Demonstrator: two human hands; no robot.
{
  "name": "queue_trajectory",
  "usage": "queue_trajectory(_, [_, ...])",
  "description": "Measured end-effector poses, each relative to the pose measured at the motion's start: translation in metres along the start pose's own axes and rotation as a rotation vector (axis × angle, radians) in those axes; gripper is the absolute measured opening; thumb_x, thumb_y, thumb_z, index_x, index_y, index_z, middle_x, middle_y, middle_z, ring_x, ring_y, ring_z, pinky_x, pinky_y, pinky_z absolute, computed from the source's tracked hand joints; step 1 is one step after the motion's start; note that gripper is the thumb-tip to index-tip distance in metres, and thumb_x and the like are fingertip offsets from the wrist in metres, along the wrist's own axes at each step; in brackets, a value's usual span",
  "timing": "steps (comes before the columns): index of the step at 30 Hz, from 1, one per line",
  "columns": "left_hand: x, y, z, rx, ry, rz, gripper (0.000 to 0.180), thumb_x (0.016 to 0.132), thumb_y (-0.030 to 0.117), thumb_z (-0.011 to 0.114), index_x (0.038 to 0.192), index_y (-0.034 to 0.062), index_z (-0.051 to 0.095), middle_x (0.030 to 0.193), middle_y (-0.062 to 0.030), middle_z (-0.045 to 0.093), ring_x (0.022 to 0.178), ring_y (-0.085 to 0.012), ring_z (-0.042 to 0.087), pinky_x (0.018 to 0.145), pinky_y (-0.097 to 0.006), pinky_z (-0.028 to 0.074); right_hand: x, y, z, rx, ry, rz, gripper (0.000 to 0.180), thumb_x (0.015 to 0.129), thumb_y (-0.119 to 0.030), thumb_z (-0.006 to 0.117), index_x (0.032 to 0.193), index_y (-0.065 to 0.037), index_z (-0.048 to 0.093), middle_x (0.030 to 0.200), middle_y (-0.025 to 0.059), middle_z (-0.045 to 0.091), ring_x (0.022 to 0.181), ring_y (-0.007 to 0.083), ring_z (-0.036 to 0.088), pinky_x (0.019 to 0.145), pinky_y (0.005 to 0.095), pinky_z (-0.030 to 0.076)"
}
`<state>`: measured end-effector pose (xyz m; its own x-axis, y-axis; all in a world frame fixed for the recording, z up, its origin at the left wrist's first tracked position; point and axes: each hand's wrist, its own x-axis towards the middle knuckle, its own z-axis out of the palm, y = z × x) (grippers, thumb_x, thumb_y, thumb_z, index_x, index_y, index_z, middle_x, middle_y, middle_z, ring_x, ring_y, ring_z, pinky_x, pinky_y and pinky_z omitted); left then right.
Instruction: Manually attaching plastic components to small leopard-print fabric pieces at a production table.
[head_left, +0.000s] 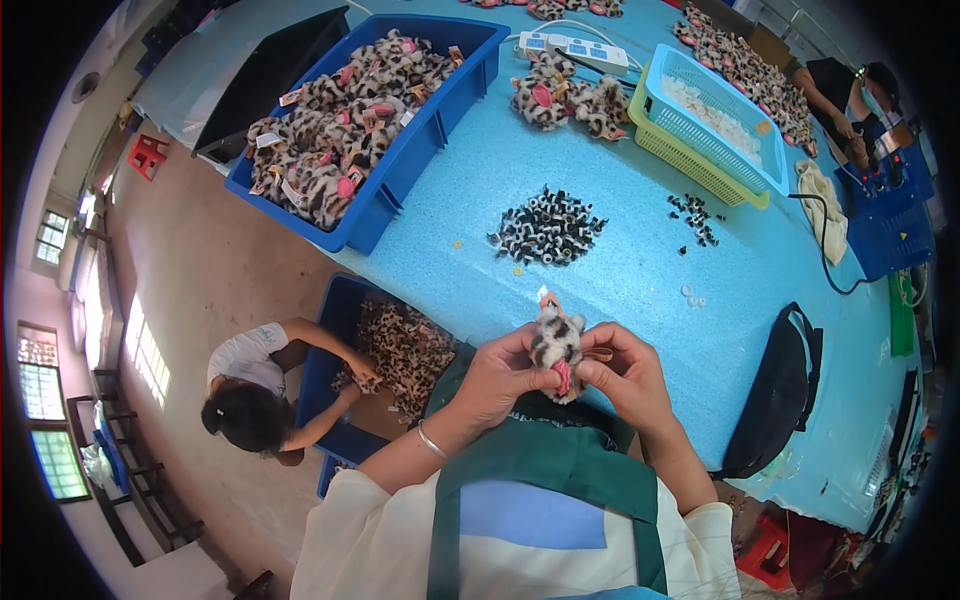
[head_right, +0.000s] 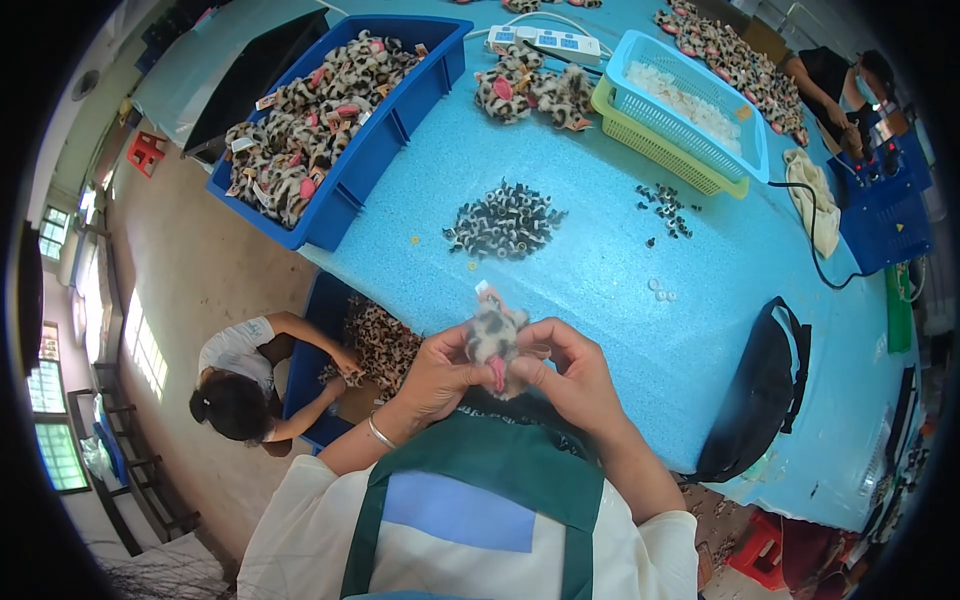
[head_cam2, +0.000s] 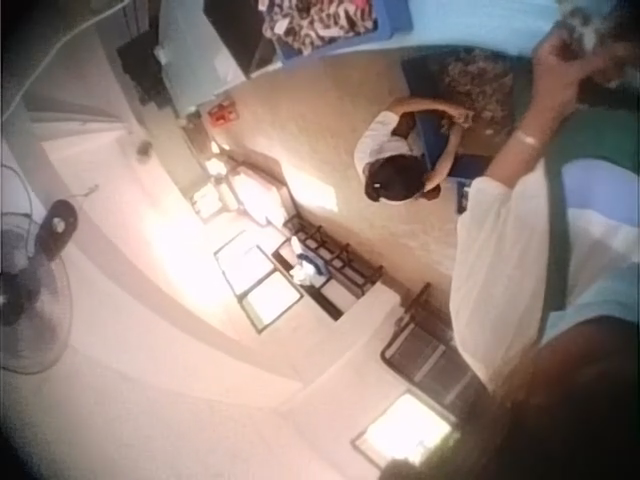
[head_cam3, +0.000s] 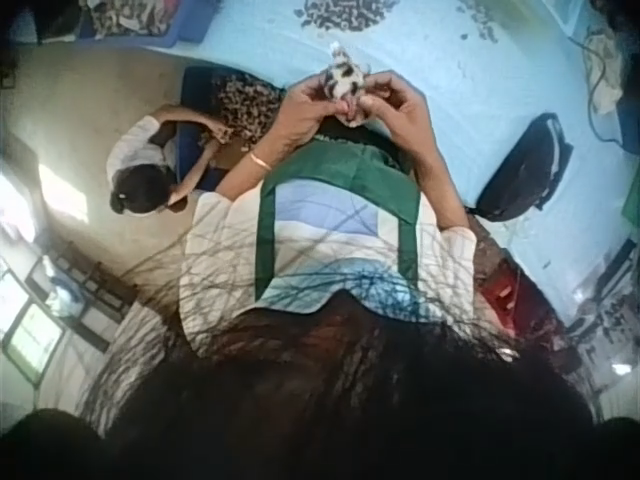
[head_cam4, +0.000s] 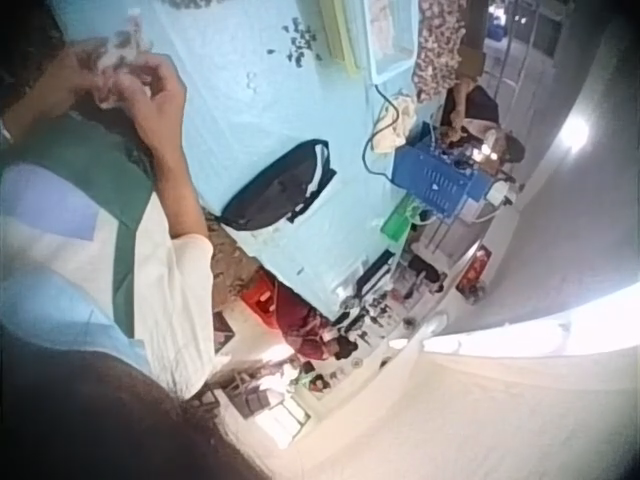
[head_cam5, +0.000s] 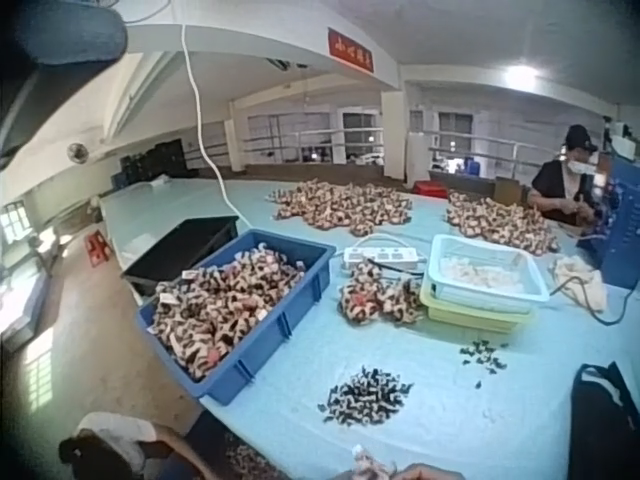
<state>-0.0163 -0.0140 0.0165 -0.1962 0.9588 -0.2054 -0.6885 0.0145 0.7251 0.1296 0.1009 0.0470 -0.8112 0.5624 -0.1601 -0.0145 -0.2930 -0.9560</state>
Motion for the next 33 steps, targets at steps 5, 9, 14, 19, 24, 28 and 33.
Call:
queue_trajectory(5, [-0.002, -0.001, 0.003, 0.217, 0.025, 0.046, 0.016, 0.076, -0.001, 0.074, 0.081, 0.0027, 0.060, 0.091, -0.0048, 0.062, 0.086, -0.0113, 0.059, 0.076, -0.026, 0.050, -0.002, 0.006, -0.016, 0.047, -0.038, 0.175, 0.012, 0.083, -0.001, 0.065, 0.095, 0.000, 0.061, 0.089, 0.0023, 0.063, 0.075, 0.0082, 0.058, 0.067, 0.0228, 0.047])
queue_trajectory(9, [-0.005, 0.002, 0.005, 0.227, 0.014, 0.064, 0.017, 0.077, -0.002, 0.073, 0.075, 0.0026, 0.057, 0.083, -0.0027, 0.060, 0.082, -0.0109, 0.058, 0.072, -0.026, 0.048, -0.003, 0.012, -0.018, 0.146, -0.057, 0.176, 0.010, 0.083, 0.001, 0.064, 0.092, -0.001, 0.061, 0.087, 0.0013, 0.063, 0.072, 0.0063, 0.056, 0.064, 0.0214, 0.046])
queue_trajectory(14, [0.001, -0.010, -0.001, 0.772, 0.174, 0.481, 0.025, 0.071, -0.003, 0.070, 0.067, 0.0029, 0.046, 0.070, -0.0048, 0.053, 0.065, -0.0151, 0.054, 0.062, -0.027, 0.043, -0.002, 0.022, 0.003, -0.194, 0.081, -0.009, 0.007, 0.083, 0.004, 0.060, 0.088, -0.001, 0.059, 0.083, 0.0043, 0.062, 0.069, 0.0115, 0.057, 0.065, 0.0248, 0.046])
queue_trajectory(19, [0.001, -0.023, -0.019, 0.874, 0.258, 0.492, 0.020, 0.065, -0.008, 0.063, 0.069, 0.0032, 0.047, 0.069, -0.0066, 0.048, 0.059, -0.0194, 0.047, 0.059, -0.029, 0.041, -0.006, 0.013, 0.027, -0.513, 0.073, -0.269, 0.013, 0.077, 0.011, 0.058, 0.085, 0.000, 0.059, 0.082, 0.0093, 0.058, 0.076, 0.0192, 0.057, 0.069, 0.0285, 0.046])
queue_trajectory(24, [0.005, -0.013, 0.003, 0.880, 0.364, 0.398, 0.021, 0.065, -0.008, 0.055, 0.081, 0.0053, 0.053, 0.085, -0.0088, 0.053, 0.074, -0.0218, 0.051, 0.071, -0.032, 0.044, -0.011, 0.018, 0.016, -0.491, 0.020, -0.271, 0.012, 0.078, 0.009, 0.059, 0.086, 0.000, 0.060, 0.084, 0.0094, 0.059, 0.077, 0.0187, 0.059, 0.068, 0.0277, 0.046])
queue_trajectory(28, [0.005, 0.002, -0.008, 1.055, -0.108, 0.615, 0.033, 0.071, 0.006, 0.058, 0.104, 0.0046, 0.058, 0.105, -0.0116, 0.058, 0.104, -0.0263, 0.049, 0.098, -0.038, 0.034, -0.015, 0.011, 0.004, -0.304, 0.081, -0.184, 0.010, 0.080, 0.007, 0.061, 0.088, 0.000, 0.061, 0.086, 0.0078, 0.060, 0.078, 0.0154, 0.059, 0.069, 0.0266, 0.047])
queue_trajectory(33, [-0.008, 0.012, 0.012, 0.481, -0.026, 0.029, 0.029, 0.074, 0.010, 0.066, 0.100, 0.0030, 0.055, 0.095, -0.0060, 0.057, 0.088, -0.0160, 0.053, 0.081, -0.029, 0.042, -0.012, 0.007, 0.005, -0.286, 0.142, -0.219, 0.007, 0.080, 0.005, 0.062, 0.086, 0.000, 0.061, 0.085, 0.0067, 0.060, 0.076, 0.0145, 0.058, 0.069, 0.0266, 0.046])
